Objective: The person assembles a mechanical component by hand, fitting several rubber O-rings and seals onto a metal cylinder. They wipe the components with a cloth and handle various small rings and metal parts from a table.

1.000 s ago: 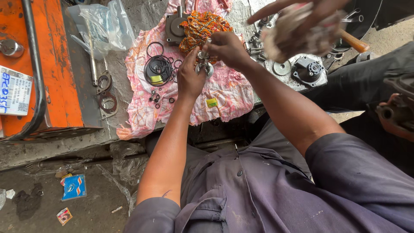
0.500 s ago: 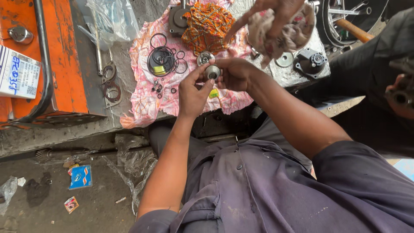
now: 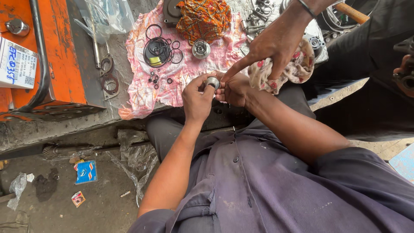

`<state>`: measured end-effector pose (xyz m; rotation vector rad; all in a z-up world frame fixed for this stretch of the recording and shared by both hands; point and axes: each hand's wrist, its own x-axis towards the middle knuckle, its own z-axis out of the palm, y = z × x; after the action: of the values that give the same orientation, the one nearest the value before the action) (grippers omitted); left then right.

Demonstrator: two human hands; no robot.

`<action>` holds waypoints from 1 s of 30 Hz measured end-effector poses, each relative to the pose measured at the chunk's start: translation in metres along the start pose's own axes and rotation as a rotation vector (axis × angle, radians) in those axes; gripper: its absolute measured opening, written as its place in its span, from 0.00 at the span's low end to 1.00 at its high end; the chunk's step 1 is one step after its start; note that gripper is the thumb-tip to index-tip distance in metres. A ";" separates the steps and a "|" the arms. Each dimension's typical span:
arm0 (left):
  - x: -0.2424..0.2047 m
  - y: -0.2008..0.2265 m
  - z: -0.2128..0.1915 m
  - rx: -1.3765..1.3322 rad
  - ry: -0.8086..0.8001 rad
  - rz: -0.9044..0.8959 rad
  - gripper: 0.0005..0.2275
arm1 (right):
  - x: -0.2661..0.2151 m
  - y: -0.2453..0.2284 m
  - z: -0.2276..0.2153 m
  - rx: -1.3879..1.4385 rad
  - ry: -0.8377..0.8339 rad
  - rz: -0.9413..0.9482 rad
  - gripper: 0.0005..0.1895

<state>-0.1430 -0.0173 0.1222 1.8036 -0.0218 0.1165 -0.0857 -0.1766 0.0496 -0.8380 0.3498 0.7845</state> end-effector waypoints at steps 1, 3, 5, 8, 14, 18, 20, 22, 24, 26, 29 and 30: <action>-0.002 -0.002 0.001 0.024 0.026 0.010 0.09 | -0.001 0.002 0.001 -0.009 0.031 0.011 0.17; -0.005 -0.010 0.004 0.072 0.076 0.030 0.09 | -0.005 0.005 0.003 -0.014 0.005 -0.014 0.18; -0.004 -0.022 0.007 -0.043 0.063 -0.048 0.10 | -0.011 0.005 0.008 -0.032 0.032 -0.039 0.16; -0.002 -0.040 0.006 -0.225 0.069 -0.137 0.12 | -0.023 0.002 0.019 -0.145 0.151 -0.145 0.15; -0.002 -0.049 0.001 -0.379 0.015 -0.117 0.14 | -0.051 0.013 0.024 -0.575 0.057 -0.551 0.18; -0.005 -0.039 -0.001 -0.324 -0.058 -0.069 0.14 | -0.040 0.013 0.020 -0.498 0.066 -0.587 0.14; -0.005 -0.034 -0.002 -0.283 -0.074 -0.023 0.15 | -0.039 0.012 0.020 -0.467 0.089 -0.575 0.13; -0.005 -0.030 -0.002 -0.240 -0.079 -0.004 0.15 | -0.039 0.013 0.022 -0.471 0.124 -0.562 0.12; -0.007 -0.028 -0.001 -0.193 -0.070 -0.015 0.14 | -0.040 0.015 0.024 -0.457 0.140 -0.592 0.10; -0.008 -0.026 0.002 -0.179 -0.079 0.010 0.14 | -0.039 0.015 0.027 -0.432 0.151 -0.620 0.09; -0.012 -0.028 0.006 -0.134 -0.065 0.013 0.14 | -0.038 0.019 0.026 -0.425 0.186 -0.639 0.07; -0.013 -0.029 0.007 -0.115 -0.056 0.011 0.14 | -0.039 0.020 0.026 -0.455 0.205 -0.644 0.07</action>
<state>-0.1530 -0.0182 0.0909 1.6916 -0.0765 0.0714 -0.1270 -0.1666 0.0773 -1.3729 0.0611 0.1679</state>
